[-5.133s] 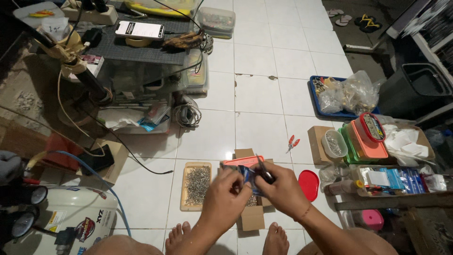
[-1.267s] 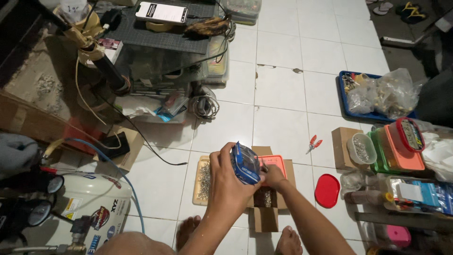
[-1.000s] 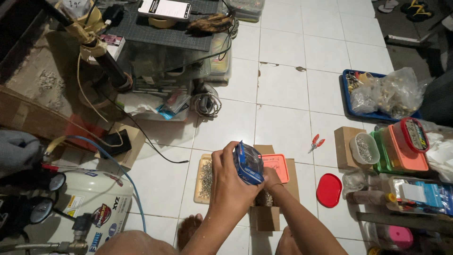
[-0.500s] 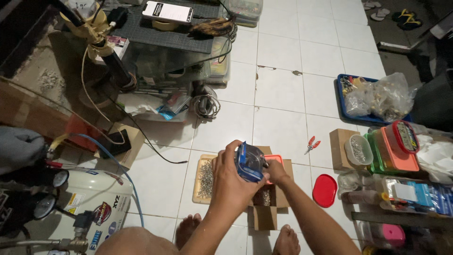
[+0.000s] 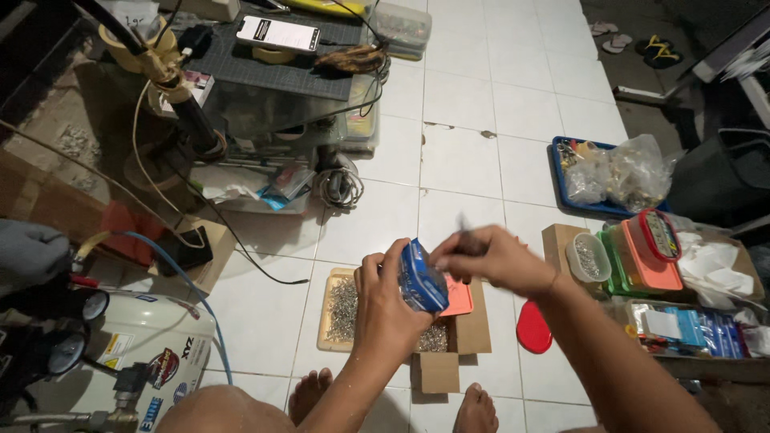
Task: The person picks up small metal components, uses pliers to squeeze or join them, and places the finished pieces into a cardboard box.
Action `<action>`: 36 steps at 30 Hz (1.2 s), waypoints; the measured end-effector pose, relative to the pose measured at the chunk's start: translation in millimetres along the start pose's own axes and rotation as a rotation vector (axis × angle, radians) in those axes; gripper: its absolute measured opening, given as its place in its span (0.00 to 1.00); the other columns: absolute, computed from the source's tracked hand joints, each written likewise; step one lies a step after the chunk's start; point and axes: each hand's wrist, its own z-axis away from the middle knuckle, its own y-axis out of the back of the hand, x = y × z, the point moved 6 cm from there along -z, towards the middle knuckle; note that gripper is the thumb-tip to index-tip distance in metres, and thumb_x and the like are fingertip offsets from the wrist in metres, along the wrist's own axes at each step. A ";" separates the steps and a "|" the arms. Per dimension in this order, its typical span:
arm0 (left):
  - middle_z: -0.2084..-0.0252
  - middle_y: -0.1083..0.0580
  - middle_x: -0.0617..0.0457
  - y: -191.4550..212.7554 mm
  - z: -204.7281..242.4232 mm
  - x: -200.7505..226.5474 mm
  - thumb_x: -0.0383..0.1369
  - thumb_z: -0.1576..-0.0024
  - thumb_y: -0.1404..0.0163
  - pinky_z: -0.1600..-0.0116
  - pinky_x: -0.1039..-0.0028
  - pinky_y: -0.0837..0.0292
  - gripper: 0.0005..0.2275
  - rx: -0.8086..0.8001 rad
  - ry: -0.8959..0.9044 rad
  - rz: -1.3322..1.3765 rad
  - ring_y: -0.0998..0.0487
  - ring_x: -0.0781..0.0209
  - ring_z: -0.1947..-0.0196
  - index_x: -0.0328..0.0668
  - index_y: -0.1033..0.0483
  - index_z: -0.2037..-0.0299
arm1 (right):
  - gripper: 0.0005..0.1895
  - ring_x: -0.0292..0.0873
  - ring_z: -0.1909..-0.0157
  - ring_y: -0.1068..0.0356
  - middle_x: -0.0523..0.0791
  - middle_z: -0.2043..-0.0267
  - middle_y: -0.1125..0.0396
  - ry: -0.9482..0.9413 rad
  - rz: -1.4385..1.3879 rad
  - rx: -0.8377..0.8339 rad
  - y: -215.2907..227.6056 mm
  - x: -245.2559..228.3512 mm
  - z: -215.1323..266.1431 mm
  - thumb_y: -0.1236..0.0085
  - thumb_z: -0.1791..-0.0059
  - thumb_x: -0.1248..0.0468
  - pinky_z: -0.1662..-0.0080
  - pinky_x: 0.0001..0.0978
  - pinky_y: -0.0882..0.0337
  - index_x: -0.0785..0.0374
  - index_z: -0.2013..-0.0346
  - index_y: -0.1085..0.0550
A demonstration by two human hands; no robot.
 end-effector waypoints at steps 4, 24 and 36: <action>0.47 0.38 0.48 -5.1 5.2 9.2 0.23 0.64 0.33 0.42 0.59 0.29 0.45 -0.152 0.030 -0.024 0.36 0.48 0.43 0.57 0.37 0.31 | 0.10 0.30 0.71 0.32 0.37 0.73 0.25 0.152 0.558 0.177 -12.8 6.8 12.3 0.38 0.60 0.70 0.65 0.24 0.32 0.56 0.66 0.17; 0.37 0.44 0.40 -21.8 16.0 18.4 0.16 0.60 0.45 0.50 0.50 0.22 0.47 -0.243 -0.182 -0.029 0.40 0.38 0.36 0.49 0.52 0.25 | 0.11 0.33 0.73 0.44 0.37 0.76 0.39 0.164 0.310 0.196 -22.1 48.8 19.5 0.41 0.60 0.75 0.69 0.26 0.41 0.61 0.83 0.32; 0.44 0.33 0.47 -20.9 0.7 -7.4 0.34 0.65 0.30 0.37 0.59 0.38 0.45 -0.012 -0.026 0.021 0.38 0.45 0.41 0.44 0.39 0.33 | 0.03 0.35 0.57 0.25 0.45 0.61 0.21 0.221 0.079 0.170 6.7 4.8 24.3 0.35 0.54 0.71 0.51 0.26 0.23 0.65 0.66 0.21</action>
